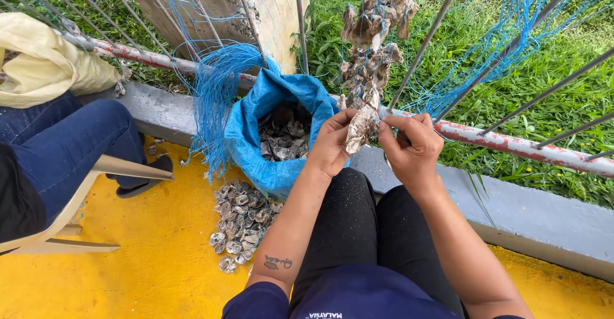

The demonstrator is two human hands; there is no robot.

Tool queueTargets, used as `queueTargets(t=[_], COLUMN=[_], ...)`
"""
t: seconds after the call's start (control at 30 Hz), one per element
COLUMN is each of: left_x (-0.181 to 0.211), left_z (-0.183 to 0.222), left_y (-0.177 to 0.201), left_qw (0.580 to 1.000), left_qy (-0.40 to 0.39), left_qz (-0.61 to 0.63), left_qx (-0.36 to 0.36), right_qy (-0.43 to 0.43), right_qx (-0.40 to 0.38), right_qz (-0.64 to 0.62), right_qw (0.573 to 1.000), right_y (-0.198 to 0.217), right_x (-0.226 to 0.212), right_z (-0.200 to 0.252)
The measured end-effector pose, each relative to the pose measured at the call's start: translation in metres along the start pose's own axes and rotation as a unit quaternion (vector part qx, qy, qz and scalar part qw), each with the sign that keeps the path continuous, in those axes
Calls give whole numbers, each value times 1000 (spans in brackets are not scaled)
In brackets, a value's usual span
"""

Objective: Stringing oyster shells onto blue plastic netting for aquaculture.

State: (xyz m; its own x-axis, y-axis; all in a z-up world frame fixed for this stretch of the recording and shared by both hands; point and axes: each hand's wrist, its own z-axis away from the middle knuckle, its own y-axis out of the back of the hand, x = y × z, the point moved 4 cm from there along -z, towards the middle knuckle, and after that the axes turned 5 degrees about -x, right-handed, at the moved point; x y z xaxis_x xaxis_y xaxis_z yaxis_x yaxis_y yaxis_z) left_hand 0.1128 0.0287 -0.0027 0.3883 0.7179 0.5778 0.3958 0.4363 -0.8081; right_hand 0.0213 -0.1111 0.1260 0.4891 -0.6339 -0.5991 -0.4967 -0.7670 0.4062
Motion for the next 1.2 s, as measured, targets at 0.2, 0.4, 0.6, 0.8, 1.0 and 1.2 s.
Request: queueTargets(t=[0.2, 0.4, 0.6, 0.8, 1.0, 1.2], left_x=[10, 19, 41, 40, 53, 46], left_z=[3, 8, 17, 24, 35, 35], left_y=[-11, -23, -55, -73, -109, -109], left_qw=[998, 986, 924, 871, 784, 752], left_qy=[-18, -34, -94, -116, -218, -251], left_qz=[-58, -162, -369, -476, -581, -608], left_qx=[11, 24, 33, 35, -5, -54], right_qy=[-19, -33, -112, -136, -145, -146], right_qx=[-3, -24, -75, -103, -94, -109], right_qz=[-15, -16, -89, -188, -237, -320], right_qw=[1000, 999, 987, 967, 956, 929], right_y=[-2, -4, -13, -19, -20, -16], right_x=[4, 8, 23, 34, 52, 51], right_z=[3, 4, 19, 35, 47, 48])
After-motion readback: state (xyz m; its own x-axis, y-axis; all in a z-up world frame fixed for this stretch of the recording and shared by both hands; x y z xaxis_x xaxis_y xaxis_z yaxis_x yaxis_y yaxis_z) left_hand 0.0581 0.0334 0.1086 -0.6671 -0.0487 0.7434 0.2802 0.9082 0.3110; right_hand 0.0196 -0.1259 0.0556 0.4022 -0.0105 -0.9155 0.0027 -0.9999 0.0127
